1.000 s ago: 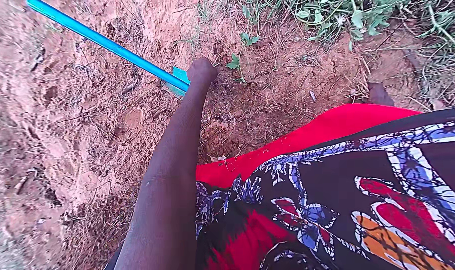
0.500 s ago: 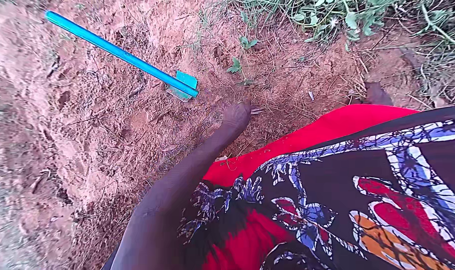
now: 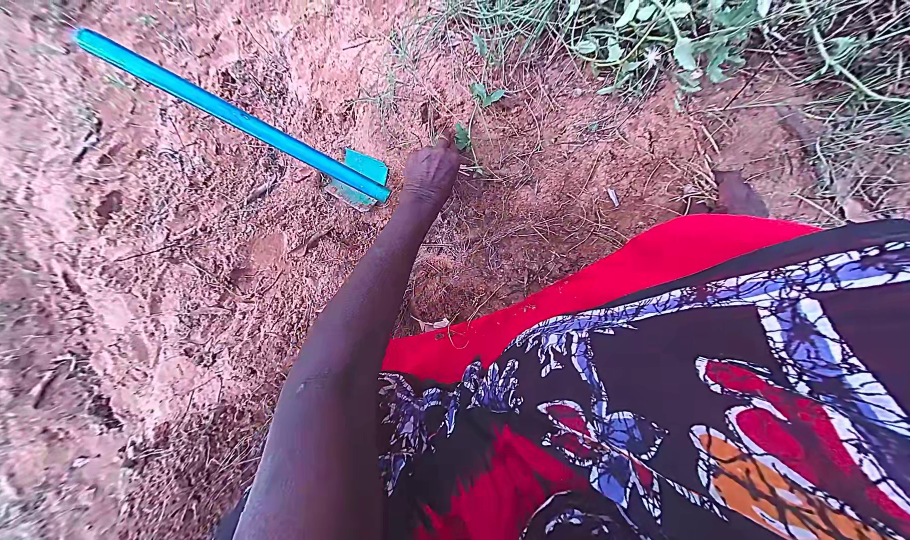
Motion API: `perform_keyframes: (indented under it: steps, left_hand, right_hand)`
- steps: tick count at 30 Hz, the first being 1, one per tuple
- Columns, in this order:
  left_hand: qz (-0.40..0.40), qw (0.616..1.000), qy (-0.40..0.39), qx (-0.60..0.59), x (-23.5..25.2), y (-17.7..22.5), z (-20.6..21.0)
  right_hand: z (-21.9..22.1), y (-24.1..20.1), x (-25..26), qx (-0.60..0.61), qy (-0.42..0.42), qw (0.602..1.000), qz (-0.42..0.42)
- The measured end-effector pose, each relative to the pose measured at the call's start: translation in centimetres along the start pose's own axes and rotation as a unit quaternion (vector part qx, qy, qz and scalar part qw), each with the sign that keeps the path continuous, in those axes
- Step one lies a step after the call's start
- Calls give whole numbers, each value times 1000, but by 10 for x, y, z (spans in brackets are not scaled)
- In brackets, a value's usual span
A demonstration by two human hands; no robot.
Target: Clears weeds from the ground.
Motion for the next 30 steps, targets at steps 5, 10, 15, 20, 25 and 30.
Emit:
perform_keyframes:
  steps: [5,10,15,20,25,30]
  left_hand:
    - [-93,995,-40,-23,8,-4,-11]
    - [-136,986,-87,-30,9,-1,-24]
    - [-127,985,-110,-41,21,-7,-30]
    - [-133,981,-124,-65,11,9,-23]
    - [-16,986,-143,-86,-53,70,18]
    - [18,984,-2,-177,-78,66,20]
  right_hand:
    - [4,4,4,-4,-10,1000,-3]
    - [11,15,12,-5,11,1000,-7]
    - [10,16,13,6,-11,1000,16]
    - [8,12,12,4,-20,999,26]
    - [13,17,15,-2,-25,1000,2]
    - [7,9,6,0,7,1000,-22]
Point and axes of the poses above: each hand's wrist, its own x-axis towards the middle knuckle, its own z-axis out of the palm, y = z × x, the point moved 6 cm from there along x, towards the middle knuckle, and after that the axes turned 2 degrees about -x, right-handed, at the moved point
